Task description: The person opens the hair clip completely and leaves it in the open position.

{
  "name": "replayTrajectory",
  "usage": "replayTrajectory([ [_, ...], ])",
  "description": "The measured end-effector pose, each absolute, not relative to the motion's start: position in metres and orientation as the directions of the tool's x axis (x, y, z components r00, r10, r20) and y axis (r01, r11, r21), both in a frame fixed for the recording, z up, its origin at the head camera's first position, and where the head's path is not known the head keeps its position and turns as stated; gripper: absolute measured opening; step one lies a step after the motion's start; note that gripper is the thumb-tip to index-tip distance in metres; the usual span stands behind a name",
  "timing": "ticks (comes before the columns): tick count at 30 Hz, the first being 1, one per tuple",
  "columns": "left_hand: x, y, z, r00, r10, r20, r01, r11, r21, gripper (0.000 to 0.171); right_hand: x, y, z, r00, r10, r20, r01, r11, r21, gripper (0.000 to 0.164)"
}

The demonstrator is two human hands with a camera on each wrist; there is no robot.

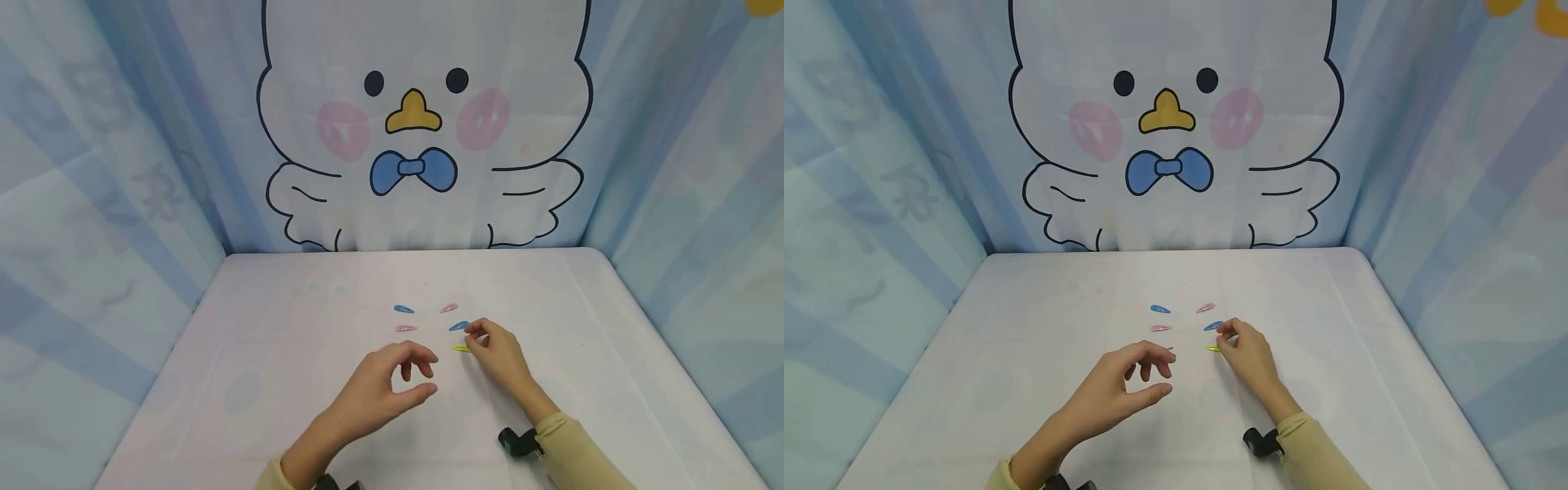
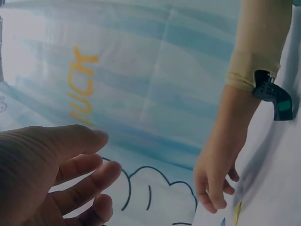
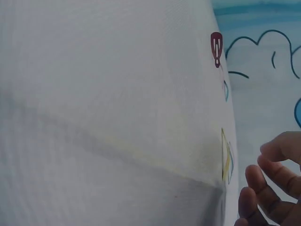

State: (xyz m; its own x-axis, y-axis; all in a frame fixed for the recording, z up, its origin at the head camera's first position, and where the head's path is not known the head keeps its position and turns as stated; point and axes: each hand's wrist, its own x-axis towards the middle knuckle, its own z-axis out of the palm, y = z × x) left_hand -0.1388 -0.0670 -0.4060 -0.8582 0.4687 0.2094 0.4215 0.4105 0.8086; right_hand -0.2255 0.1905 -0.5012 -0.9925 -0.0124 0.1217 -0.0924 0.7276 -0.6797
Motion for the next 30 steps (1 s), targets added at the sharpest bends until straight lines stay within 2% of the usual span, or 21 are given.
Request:
replayTrajectory([
  [7,-0.13,-0.067,-0.392,-0.823,0.503,0.265,0.492,0.396,0.775,0.031,-0.228,0.196,-0.509,-0.999,-0.023,0.045,-0.046,0.772,-0.633,0.019],
  [11,-0.127,-0.067,-0.386,-0.8,0.512,0.312,0.536,0.377,0.755,0.031,-0.229,0.197,-0.509,-0.998,-0.055,0.033,-0.064,0.799,-0.598,0.017],
  [22,-0.13,-0.065,-0.384,-0.81,0.51,0.29,0.525,0.41,0.746,0.031,-0.231,0.198,-0.508,-0.994,-0.1,0.037,-0.103,0.812,-0.574,0.003],
  [30,-0.132,-0.065,-0.385,-0.805,0.511,0.299,0.534,0.408,0.741,0.03,-0.228,0.198,-0.504,-0.994,-0.109,0.006,-0.09,0.793,-0.602,0.004],
])
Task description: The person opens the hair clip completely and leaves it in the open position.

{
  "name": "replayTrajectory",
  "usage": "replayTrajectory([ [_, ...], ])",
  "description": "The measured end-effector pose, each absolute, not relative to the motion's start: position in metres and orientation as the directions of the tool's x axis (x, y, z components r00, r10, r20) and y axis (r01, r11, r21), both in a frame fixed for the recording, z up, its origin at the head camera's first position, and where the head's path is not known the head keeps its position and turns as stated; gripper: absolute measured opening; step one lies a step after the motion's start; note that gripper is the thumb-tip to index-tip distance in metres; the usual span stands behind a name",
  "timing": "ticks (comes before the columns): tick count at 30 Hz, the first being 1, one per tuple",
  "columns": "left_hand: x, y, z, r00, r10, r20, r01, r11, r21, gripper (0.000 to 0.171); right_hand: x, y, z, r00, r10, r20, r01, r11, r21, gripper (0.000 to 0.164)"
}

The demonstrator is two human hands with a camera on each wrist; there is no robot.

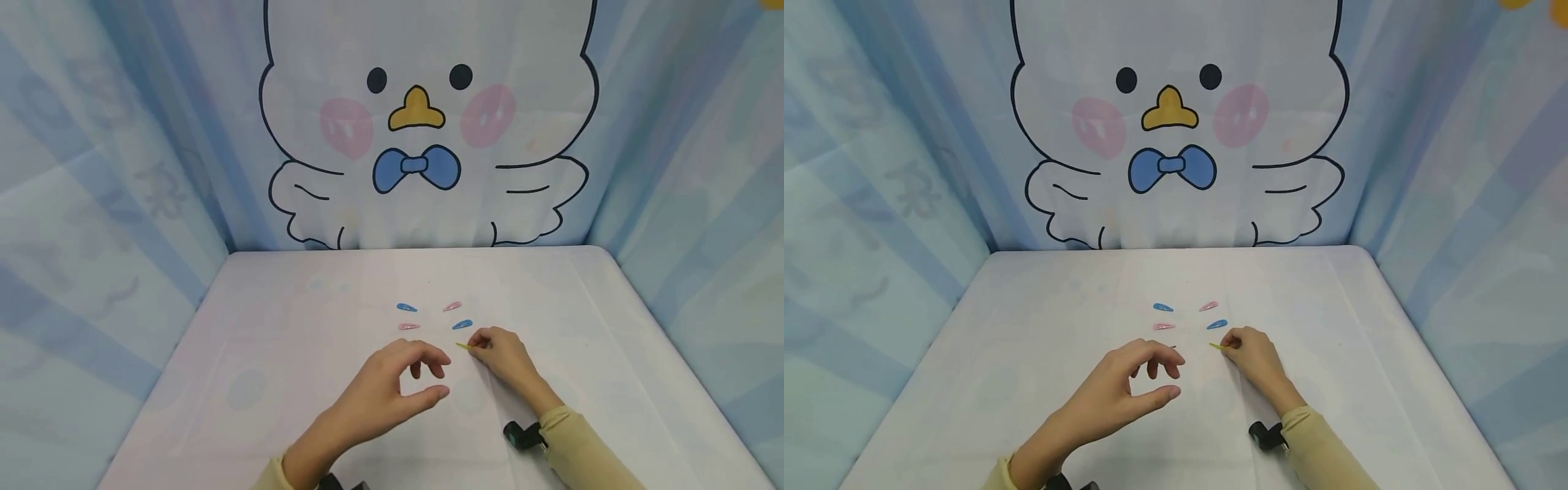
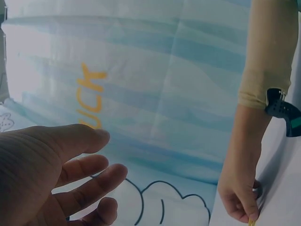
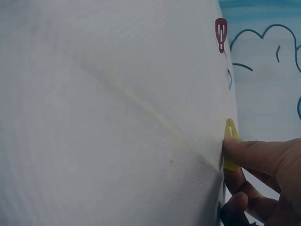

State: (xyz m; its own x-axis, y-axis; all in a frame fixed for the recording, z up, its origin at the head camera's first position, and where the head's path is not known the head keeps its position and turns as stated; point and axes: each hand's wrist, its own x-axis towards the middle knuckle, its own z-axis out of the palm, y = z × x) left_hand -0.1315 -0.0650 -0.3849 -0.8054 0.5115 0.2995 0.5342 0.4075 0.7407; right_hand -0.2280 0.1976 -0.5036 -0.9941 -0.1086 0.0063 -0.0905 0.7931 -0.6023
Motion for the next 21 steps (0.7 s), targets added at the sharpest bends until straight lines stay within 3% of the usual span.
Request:
replayTrajectory([
  [21,-0.1397,-0.0635,-0.3888,-0.835,0.489,0.25,0.486,0.446,0.752,0.026,-0.2228,0.1967,-0.4953,-0.996,-0.088,-0.022,-0.059,0.81,-0.584,0.004],
])
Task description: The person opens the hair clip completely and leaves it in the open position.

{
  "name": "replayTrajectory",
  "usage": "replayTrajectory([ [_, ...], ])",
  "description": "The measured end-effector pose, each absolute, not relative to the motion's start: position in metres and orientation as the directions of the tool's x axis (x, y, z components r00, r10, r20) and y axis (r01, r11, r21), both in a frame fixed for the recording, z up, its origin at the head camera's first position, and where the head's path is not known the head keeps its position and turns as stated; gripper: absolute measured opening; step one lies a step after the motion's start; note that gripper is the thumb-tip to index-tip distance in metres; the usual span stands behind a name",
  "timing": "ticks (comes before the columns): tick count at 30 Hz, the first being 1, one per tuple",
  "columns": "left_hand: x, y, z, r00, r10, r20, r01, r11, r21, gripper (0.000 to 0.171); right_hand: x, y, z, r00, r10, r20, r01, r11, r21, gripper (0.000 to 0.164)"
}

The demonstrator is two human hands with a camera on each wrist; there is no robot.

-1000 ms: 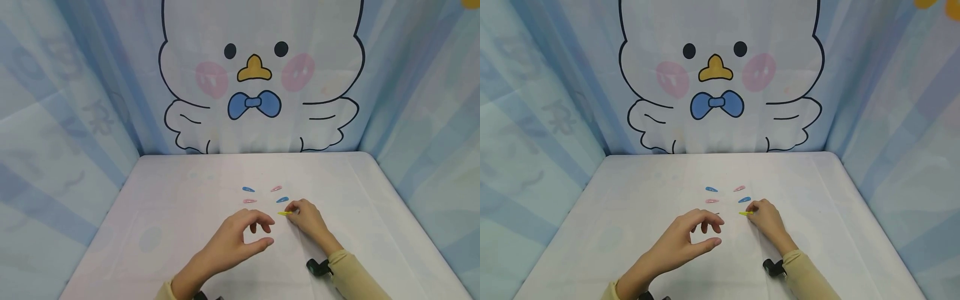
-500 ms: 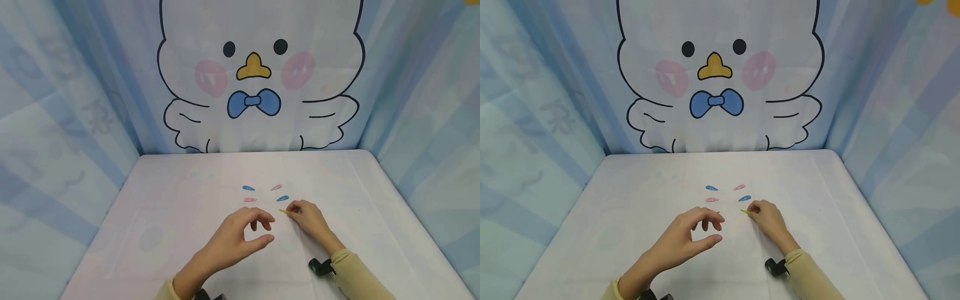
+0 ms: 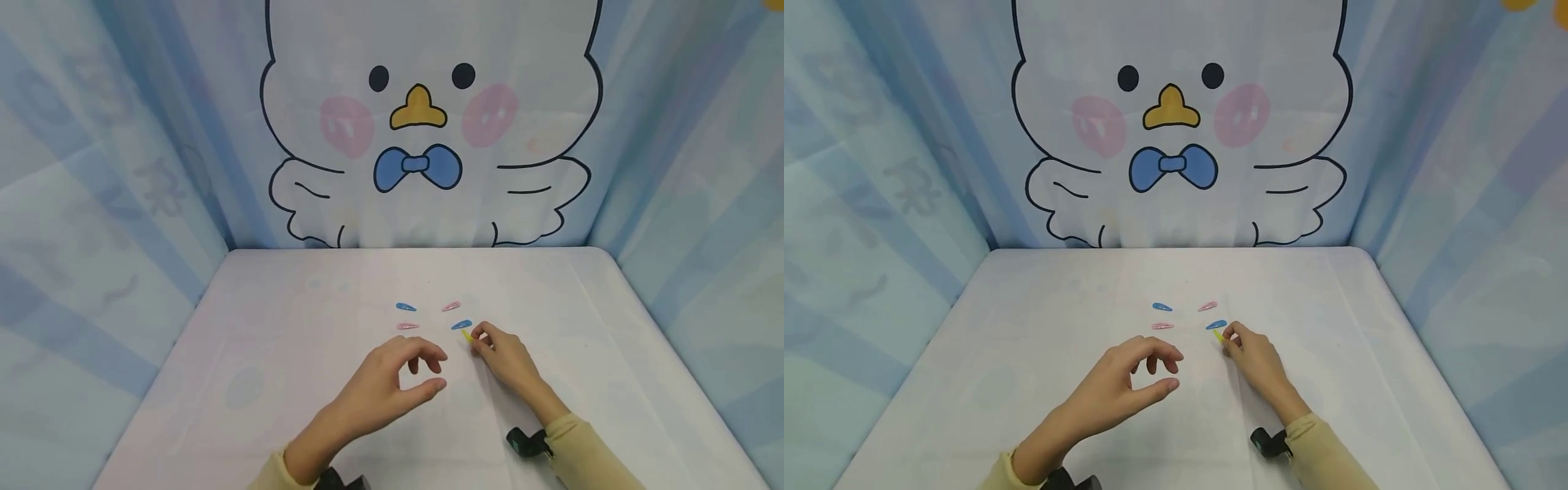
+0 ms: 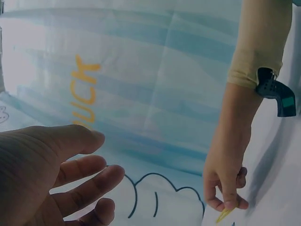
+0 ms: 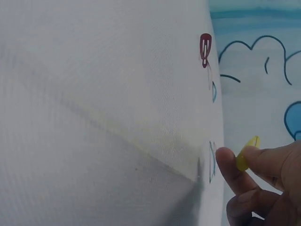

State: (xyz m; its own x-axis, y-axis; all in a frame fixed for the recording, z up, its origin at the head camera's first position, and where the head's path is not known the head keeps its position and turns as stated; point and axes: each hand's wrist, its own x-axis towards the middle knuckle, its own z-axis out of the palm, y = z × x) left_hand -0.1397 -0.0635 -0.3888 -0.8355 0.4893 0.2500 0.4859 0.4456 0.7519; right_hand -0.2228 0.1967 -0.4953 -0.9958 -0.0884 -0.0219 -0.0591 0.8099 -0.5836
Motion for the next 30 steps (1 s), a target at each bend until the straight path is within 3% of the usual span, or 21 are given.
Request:
replayTrajectory([
  [19,-0.146,-0.064,-0.395,-0.851,0.441,0.285,0.494,0.489,0.719,0.025,-0.196,0.176,-0.446,-0.98,-0.1,0.17,-0.186,0.756,-0.628,0.007],
  [30,-0.147,-0.063,-0.399,-0.869,0.386,0.308,0.475,0.479,0.738,0.031,-0.164,0.167,-0.41,-0.928,-0.176,0.329,-0.353,0.703,-0.618,0.007],
])
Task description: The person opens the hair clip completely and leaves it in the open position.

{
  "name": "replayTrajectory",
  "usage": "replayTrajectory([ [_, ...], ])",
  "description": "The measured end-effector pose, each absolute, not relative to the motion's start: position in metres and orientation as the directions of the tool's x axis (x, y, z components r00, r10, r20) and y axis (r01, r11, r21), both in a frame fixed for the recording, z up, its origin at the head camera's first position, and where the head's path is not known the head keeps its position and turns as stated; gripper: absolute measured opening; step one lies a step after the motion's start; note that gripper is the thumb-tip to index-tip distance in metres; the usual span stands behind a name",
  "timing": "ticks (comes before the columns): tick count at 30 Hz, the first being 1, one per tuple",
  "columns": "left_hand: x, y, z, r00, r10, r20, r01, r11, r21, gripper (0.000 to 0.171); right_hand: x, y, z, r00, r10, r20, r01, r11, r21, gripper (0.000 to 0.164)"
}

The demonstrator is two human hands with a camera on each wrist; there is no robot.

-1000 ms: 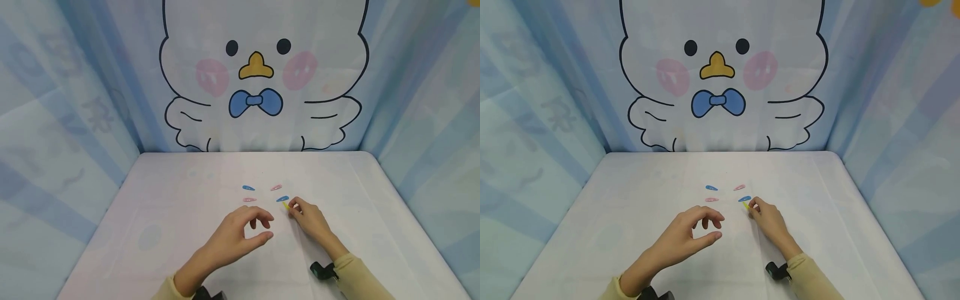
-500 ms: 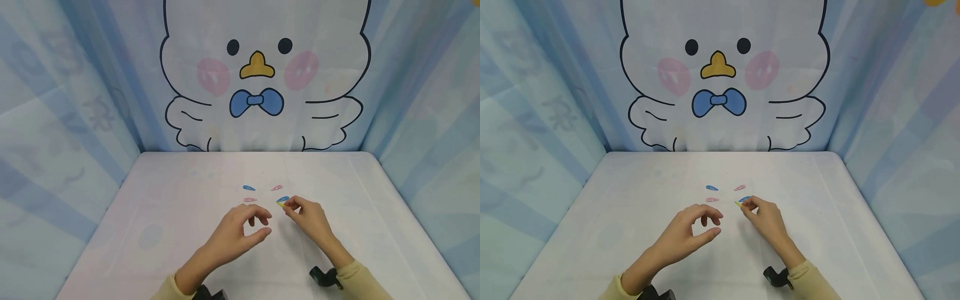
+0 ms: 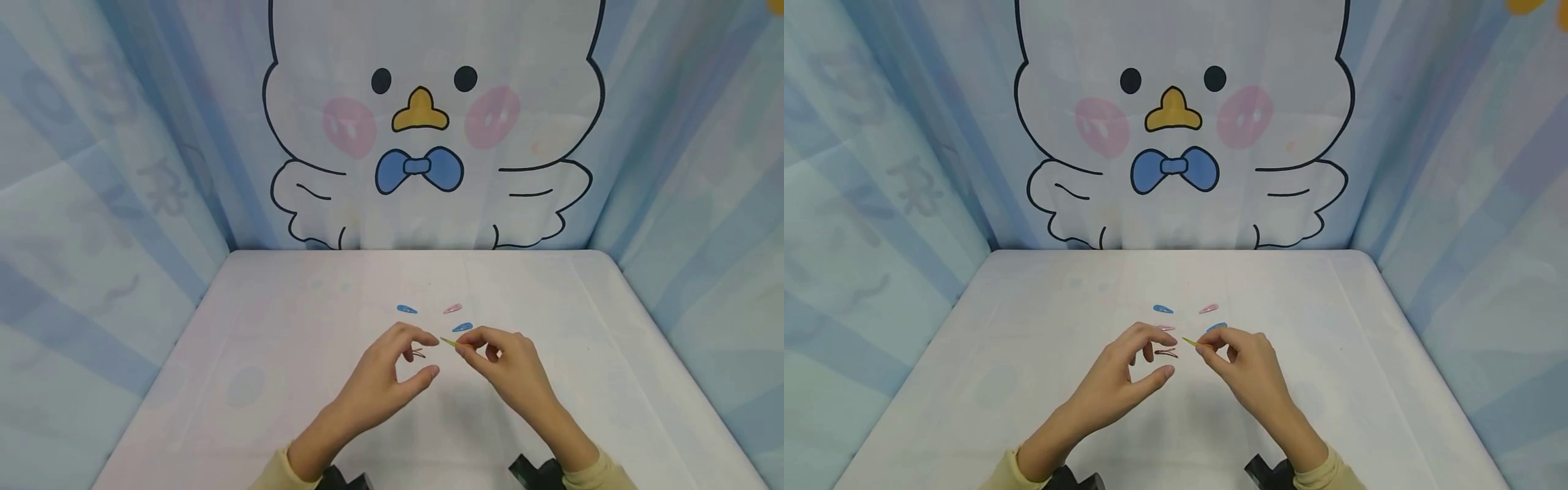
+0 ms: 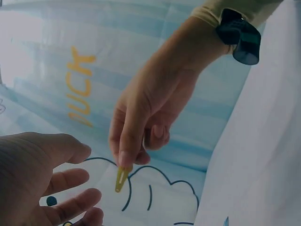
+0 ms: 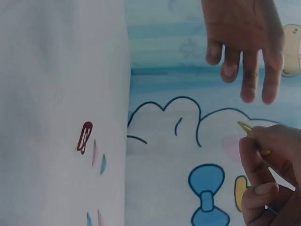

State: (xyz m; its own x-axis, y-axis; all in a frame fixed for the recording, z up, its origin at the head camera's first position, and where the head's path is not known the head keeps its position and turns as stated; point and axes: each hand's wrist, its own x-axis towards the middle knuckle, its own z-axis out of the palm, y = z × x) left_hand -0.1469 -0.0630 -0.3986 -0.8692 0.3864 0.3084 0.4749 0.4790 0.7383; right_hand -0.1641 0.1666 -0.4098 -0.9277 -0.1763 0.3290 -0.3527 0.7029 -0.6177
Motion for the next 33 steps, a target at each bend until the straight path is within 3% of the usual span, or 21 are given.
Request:
replayTrajectory([
  [5,-0.148,-0.063,-0.4,-0.871,0.369,0.325,0.476,0.469,0.744,0.036,-0.149,0.163,-0.399,-0.903,-0.227,0.365,-0.414,0.686,-0.598,0.004],
  [10,-0.148,-0.062,-0.401,-0.868,0.361,0.34,0.483,0.461,0.745,0.032,-0.136,0.162,-0.39,-0.874,-0.253,0.415,-0.47,0.661,-0.586,0.016],
  [17,-0.147,-0.062,-0.402,-0.868,0.323,0.376,0.49,0.438,0.754,0.028,-0.125,0.16,-0.382,-0.838,-0.271,0.474,-0.526,0.635,-0.565,0.02],
  [26,-0.147,-0.061,-0.401,-0.828,0.31,0.468,0.56,0.394,0.729,0.016,-0.125,0.159,-0.38,-0.815,-0.272,0.512,-0.558,0.606,-0.566,0.02],
  [33,-0.144,-0.061,-0.398,-0.83,0.304,0.467,0.555,0.378,0.741,0.015,-0.124,0.158,-0.379,-0.819,-0.257,0.514,-0.55,0.607,-0.574,0.022],
])
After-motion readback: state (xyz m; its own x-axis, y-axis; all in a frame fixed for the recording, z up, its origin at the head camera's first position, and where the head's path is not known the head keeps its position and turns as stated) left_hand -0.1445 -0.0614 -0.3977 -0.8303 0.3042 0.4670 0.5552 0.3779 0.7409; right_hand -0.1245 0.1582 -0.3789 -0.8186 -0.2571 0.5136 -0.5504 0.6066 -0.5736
